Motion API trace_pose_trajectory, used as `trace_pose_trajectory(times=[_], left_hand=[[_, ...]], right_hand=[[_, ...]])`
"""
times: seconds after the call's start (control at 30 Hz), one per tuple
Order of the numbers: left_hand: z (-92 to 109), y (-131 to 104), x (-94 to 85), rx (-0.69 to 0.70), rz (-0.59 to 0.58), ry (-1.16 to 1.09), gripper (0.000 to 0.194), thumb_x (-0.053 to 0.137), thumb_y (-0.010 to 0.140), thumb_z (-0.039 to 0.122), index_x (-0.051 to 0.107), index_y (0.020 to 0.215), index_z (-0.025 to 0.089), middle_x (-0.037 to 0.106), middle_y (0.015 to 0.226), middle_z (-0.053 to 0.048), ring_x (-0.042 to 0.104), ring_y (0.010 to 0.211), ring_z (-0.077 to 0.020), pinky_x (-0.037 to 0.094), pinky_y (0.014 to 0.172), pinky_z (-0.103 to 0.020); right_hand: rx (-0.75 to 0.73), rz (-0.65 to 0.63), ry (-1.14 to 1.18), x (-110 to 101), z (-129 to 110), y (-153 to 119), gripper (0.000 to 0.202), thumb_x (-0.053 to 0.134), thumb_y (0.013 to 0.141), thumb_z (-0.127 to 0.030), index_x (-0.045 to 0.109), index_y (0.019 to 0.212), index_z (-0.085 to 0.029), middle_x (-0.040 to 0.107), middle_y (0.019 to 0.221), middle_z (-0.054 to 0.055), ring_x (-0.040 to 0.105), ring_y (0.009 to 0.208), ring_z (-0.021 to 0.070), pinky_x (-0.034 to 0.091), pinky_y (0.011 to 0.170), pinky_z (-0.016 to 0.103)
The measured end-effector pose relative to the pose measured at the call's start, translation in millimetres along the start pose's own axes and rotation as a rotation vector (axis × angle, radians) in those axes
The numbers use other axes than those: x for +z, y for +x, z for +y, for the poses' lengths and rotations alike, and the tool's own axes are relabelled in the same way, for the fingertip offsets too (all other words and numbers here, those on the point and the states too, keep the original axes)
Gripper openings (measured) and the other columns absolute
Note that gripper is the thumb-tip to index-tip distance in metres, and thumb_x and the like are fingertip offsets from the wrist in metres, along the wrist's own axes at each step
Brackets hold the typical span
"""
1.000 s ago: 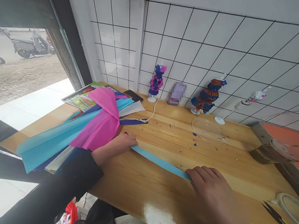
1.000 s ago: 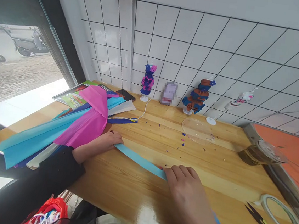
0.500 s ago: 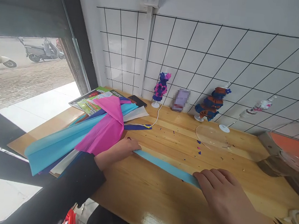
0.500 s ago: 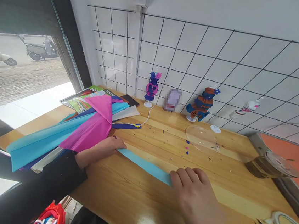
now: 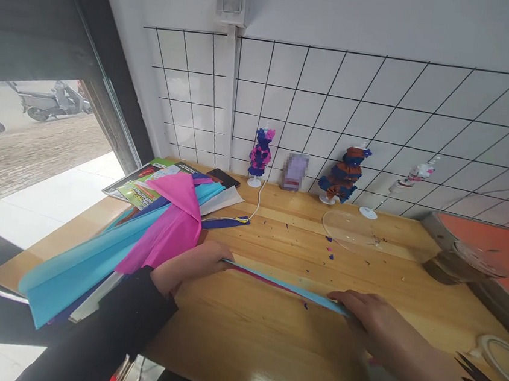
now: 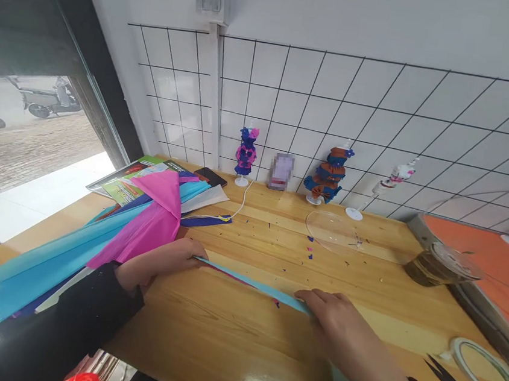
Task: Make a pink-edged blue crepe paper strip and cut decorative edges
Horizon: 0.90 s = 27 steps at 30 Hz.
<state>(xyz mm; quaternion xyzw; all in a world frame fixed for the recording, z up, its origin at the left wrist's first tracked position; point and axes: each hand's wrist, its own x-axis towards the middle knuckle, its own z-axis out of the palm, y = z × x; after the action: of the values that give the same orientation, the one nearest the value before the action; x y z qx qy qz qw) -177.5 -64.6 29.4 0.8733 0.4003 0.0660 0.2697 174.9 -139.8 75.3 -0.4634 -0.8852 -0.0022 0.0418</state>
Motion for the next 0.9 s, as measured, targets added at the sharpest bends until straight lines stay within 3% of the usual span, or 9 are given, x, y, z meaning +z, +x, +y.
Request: trace_pose_trajectory(times=[0.17,0.3,0.47,0.6,0.67,0.73,0.9], left_hand=[[-2,-12,-14.0,-0.14,-0.161,-0.15,0.022,0.044,0.078,0.03,0.061,0.073,0.018,0.061,0.071,0.001,0.052,0.062,-0.0112,0.035,0.057,-0.021],[-3,-20,-12.5,-0.256,-0.266,-0.246,0.019,0.049,0.071,0.033,0.058,0.068,0.017,0.056,0.062,0.002,0.046,0.053,-0.01,0.032,0.049,-0.021],[12,-19,0.9,-0.307,-0.214,-0.38,0.016,0.047,0.069,0.03,0.056,0.068,0.017,0.06,0.068,0.001,0.055,0.064,-0.0131,0.04,0.06,-0.022],[19,-16,6.2,-0.319,-0.216,-0.449,0.016,0.046,0.069,0.028,0.057,0.07,0.016,0.061,0.07,-0.001,0.058,0.068,-0.015,0.043,0.063,-0.023],[16,-20,1.3,-0.342,-0.22,-0.436,0.017,0.047,0.069,0.03,0.057,0.073,0.016,0.062,0.071,-0.001,0.059,0.07,-0.0159,0.043,0.064,-0.024],[9,-28,-10.7,-0.398,-0.219,-0.419,0.022,0.049,0.07,0.035,0.056,0.078,0.016,0.062,0.073,-0.002,0.059,0.071,-0.017,0.044,0.064,-0.025],[-2,-45,-57.4,-0.465,-0.083,-0.177,0.035,0.045,0.073,0.049,0.057,0.086,0.019,0.061,0.085,-0.002,0.056,0.076,-0.0189,0.041,0.065,-0.027]], right_hand=[[0.101,-0.211,0.234,7,12,5,0.043,0.039,0.068,-0.004,0.061,0.099,-0.024,0.068,0.097,0.002,0.064,0.082,0.0161,0.05,0.067,0.024],[0.15,-0.23,0.139,18,35,34,0.039,0.035,0.075,-0.004,0.062,0.096,-0.022,0.068,0.094,0.005,0.064,0.082,0.018,0.048,0.071,0.028],[0.188,-0.248,-0.086,21,53,96,0.034,0.04,0.075,-0.005,0.062,0.099,-0.016,0.068,0.09,0.013,0.062,0.09,0.024,0.044,0.074,0.035],[0.15,-0.314,-0.029,20,47,124,0.03,0.046,0.069,-0.003,0.067,0.087,-0.015,0.068,0.089,0.012,0.063,0.085,0.0222,0.044,0.069,0.03],[0.149,-0.334,0.006,22,45,122,0.029,0.048,0.068,-0.004,0.067,0.088,-0.015,0.068,0.089,0.011,0.063,0.085,0.0212,0.045,0.069,0.028],[0.171,-0.308,0.061,24,46,108,0.033,0.05,0.072,-0.011,0.063,0.102,-0.014,0.067,0.095,0.011,0.062,0.087,0.0203,0.046,0.071,0.028],[0.271,-0.164,0.375,31,42,37,0.056,0.052,0.077,-0.038,0.044,0.126,-0.012,0.062,0.11,0.013,0.06,0.096,0.0199,0.048,0.079,0.031]])
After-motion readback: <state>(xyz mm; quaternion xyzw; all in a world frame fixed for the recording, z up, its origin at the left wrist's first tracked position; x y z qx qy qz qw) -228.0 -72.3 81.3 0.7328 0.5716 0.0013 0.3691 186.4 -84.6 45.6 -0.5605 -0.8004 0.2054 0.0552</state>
